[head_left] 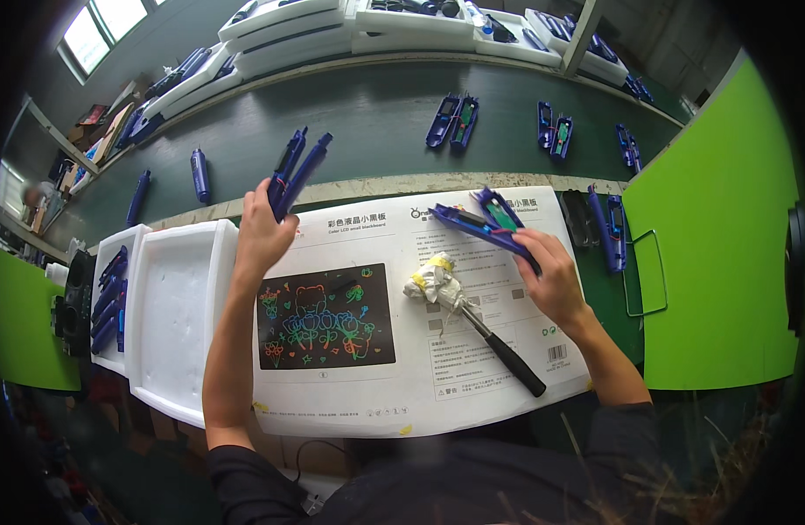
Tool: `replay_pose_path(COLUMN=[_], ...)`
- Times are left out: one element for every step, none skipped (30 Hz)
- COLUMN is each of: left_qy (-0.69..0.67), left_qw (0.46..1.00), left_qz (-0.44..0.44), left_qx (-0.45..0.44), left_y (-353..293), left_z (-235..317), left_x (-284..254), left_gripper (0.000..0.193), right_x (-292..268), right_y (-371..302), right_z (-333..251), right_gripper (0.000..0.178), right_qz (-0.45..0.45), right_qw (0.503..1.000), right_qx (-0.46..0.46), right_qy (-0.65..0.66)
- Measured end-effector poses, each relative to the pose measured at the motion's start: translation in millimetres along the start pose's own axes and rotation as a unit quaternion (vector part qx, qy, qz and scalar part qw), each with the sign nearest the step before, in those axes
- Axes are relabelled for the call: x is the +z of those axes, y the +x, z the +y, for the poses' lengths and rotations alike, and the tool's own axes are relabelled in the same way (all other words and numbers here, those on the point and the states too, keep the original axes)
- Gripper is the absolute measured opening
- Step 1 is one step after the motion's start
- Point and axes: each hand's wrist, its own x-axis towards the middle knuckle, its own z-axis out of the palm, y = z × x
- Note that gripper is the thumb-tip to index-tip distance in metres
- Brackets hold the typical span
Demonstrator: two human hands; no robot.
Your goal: Assembling and inspecting blue plastic electronic device housings at a factory workbench, using a rubber mallet to secure parts.
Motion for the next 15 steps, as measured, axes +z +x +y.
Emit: replay_pose_path(left_qy=[-0.007, -0.016, -0.022, -0.018, -0.029, -0.035, -0.044, -0.036, -0.027, -0.022, -0.010, 0.002, 0.015, 0.032, 0.124], left_qw=[1.000, 0.999, 0.998, 0.997, 0.997, 0.997, 0.997, 0.997, 0.997, 0.998, 0.999, 0.999, 0.997, 0.995, 0.986], left_qz=[0.000, -0.033, -0.065, -0.069, -0.075, -0.067, -0.058, -0.054, -0.048, -0.026, -0.015, 0.018, 0.052, 0.061, 0.098], left_qx=[0.017, 0.005, -0.008, 0.002, -0.015, -0.024, -0.030, -0.042, -0.053, -0.045, -0.048, -0.050, -0.051, -0.069, -0.061], left_y=[-14.4, -22.6, -31.8, -39.2, -49.8, -60.6, -69.9, -83.5, -99.7, -116.7, -132.7, -151.6, -169.1, -189.0, -206.5], left_z=[13.1, 33.7, 50.9, 55.1, 64.1, 68.2, 71.3, 71.9, 73.2, 72.4, 73.2, 71.7, 66.6, 57.9, 45.9], left_x=[-4.8, -10.8, -15.1, -16.1, -19.8, -22.7, -23.9, -26.6, -34.2, -42.7, -48.4, -52.7, -55.2, -61.4, -64.9], left_gripper=[0.063, 0.063, 0.063, 0.064, 0.063, 0.063, 0.064, 0.065, 0.066, 0.067, 0.067, 0.069, 0.071, 0.071, 0.074], right_x=[-7.7, -17.1, -29.8, -38.8, -43.3, -40.7, -30.7, -11.9, 8.7, 35.2, 72.5, 102.0, 123.0, 137.0, 147.8], right_y=[-19.6, -29.4, -35.3, -27.6, -16.8, -4.1, 18.0, 44.8, 76.1, 107.4, 134.7, 163.4, 187.5, 207.6, 222.2], right_z=[1.3, -6.3, -14.8, -20.3, -25.6, -27.4, -24.8, -16.3, -4.6, 10.4, 39.7, 61.5, 74.2, 74.7, 83.4], right_gripper=[0.033, 0.035, 0.038, 0.038, 0.039, 0.041, 0.043, 0.042, 0.043, 0.049, 0.060, 0.075, 0.086, 0.093, 0.096], right_qz=[-0.026, -0.079, -0.131, -0.130, -0.128, -0.126, -0.088, -0.053, -0.040, -0.039, -0.020, -0.042, -0.060, -0.085, -0.108], right_qw=[0.999, 0.994, 0.984, 0.985, 0.985, 0.982, 0.990, 0.996, 0.998, 0.997, 0.997, 0.991, 0.981, 0.968, 0.954], right_qx=[0.018, 0.067, 0.116, 0.113, 0.082, 0.049, 0.050, 0.055, 0.049, 0.057, 0.073, 0.118, 0.177, 0.218, 0.255], right_qy=[-0.005, -0.018, -0.026, -0.023, -0.079, -0.133, -0.099, -0.051, -0.011, 0.017, -0.028, -0.043, -0.056, -0.094, -0.119])
